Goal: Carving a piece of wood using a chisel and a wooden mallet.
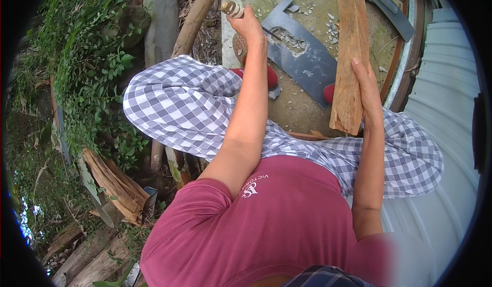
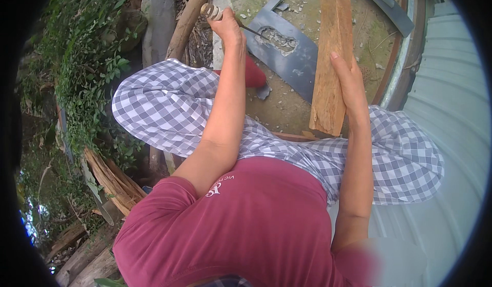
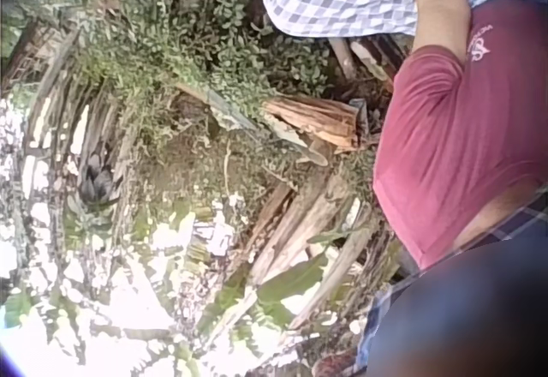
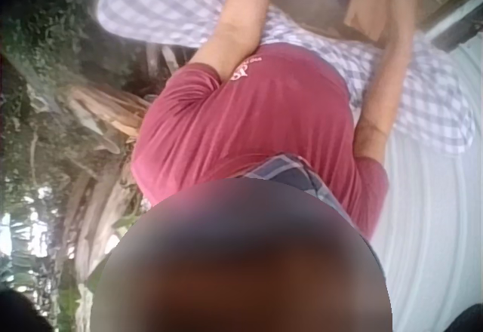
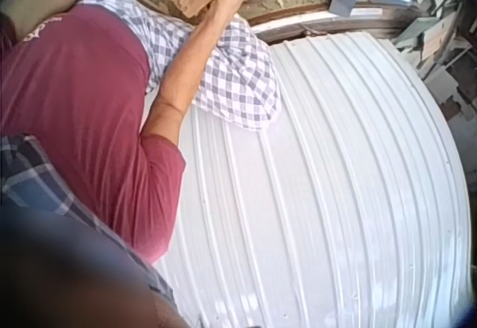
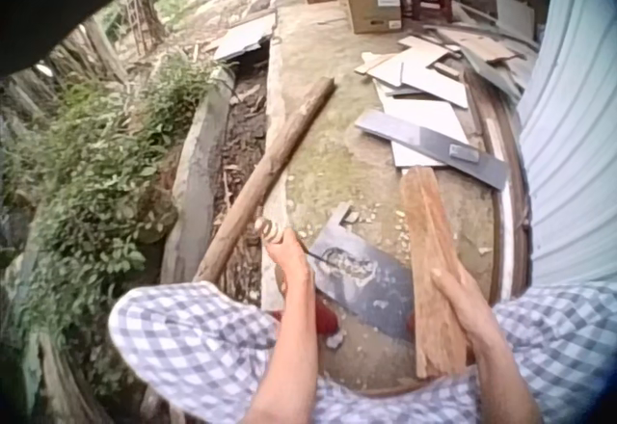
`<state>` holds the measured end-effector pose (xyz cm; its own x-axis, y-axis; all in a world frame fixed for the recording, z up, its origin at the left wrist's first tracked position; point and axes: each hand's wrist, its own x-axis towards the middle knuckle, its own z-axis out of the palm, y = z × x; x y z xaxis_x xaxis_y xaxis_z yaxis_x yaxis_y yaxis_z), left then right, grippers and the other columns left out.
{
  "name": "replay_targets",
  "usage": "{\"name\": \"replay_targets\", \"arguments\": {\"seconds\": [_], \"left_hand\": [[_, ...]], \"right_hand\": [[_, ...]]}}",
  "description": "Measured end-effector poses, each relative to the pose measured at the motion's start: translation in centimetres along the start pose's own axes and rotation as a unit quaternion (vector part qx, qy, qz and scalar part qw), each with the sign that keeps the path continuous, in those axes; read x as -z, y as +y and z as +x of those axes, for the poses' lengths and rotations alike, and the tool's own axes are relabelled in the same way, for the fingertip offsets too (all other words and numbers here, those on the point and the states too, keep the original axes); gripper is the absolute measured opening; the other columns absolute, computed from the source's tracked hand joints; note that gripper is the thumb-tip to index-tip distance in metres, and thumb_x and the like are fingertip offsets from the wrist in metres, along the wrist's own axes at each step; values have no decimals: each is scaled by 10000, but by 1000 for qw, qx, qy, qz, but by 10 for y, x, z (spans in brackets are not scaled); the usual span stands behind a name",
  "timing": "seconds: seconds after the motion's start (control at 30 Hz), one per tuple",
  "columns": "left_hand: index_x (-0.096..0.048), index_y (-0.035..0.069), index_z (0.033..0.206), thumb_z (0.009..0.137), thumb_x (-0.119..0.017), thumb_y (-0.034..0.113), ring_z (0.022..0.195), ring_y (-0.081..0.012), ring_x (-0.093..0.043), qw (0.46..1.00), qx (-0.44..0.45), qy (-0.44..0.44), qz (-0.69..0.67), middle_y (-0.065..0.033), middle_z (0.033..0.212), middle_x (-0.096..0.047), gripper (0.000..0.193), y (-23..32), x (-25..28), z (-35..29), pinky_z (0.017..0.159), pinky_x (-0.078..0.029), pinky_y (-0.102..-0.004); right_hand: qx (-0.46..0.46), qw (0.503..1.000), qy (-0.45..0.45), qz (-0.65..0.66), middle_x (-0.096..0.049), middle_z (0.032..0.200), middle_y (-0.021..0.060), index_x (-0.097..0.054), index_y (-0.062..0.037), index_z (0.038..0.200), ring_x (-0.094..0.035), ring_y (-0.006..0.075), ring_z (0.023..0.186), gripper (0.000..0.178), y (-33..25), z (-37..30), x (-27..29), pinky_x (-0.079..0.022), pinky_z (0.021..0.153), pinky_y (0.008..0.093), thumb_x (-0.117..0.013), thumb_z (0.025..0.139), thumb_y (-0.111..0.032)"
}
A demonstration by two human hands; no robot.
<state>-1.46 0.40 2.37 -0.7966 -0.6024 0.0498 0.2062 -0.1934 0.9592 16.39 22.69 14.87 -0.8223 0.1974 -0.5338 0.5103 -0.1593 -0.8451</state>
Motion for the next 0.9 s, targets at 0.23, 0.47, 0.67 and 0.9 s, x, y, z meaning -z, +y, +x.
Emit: {"name": "replay_targets", "arguments": {"seconds": [0.23,0.47,0.67,0.9], "left_hand": [[-431,25,1032,746,-569,6,683,-126,-501,989,72,121,33,-36,840,-504,319,-16,12,-19,629,-429,-267],[-411,-22,1163,778,-558,52,868,-193,-525,988,70,113,78,-108,997,-522,418,-8,12,-27,826,-415,-324],[-401,-29,1194,798,-555,66,884,-218,-532,987,71,112,90,-127,1012,-525,435,-7,14,-28,850,-414,-347],[-433,-31,1149,776,-562,51,875,-206,-539,984,104,126,73,-123,1004,-541,403,-19,24,-17,841,-419,-334]], "right_hand": [[18,1000,-15,-7,-564,1061,97,-439,10,1292,-550,135,924,597,6,2,-1,-441,799,276,-572,875,-396],[7,1000,-12,-17,-564,1068,100,-435,10,1301,-552,141,930,609,5,2,-2,-442,800,276,-567,874,-404],[11,1000,-14,-22,-562,1079,105,-432,7,1307,-552,145,933,616,7,2,-2,-442,800,282,-567,872,-408],[4,1000,-14,-27,-559,1090,110,-420,9,1316,-547,147,948,638,7,2,-2,-437,812,285,-572,866,-417]]}}
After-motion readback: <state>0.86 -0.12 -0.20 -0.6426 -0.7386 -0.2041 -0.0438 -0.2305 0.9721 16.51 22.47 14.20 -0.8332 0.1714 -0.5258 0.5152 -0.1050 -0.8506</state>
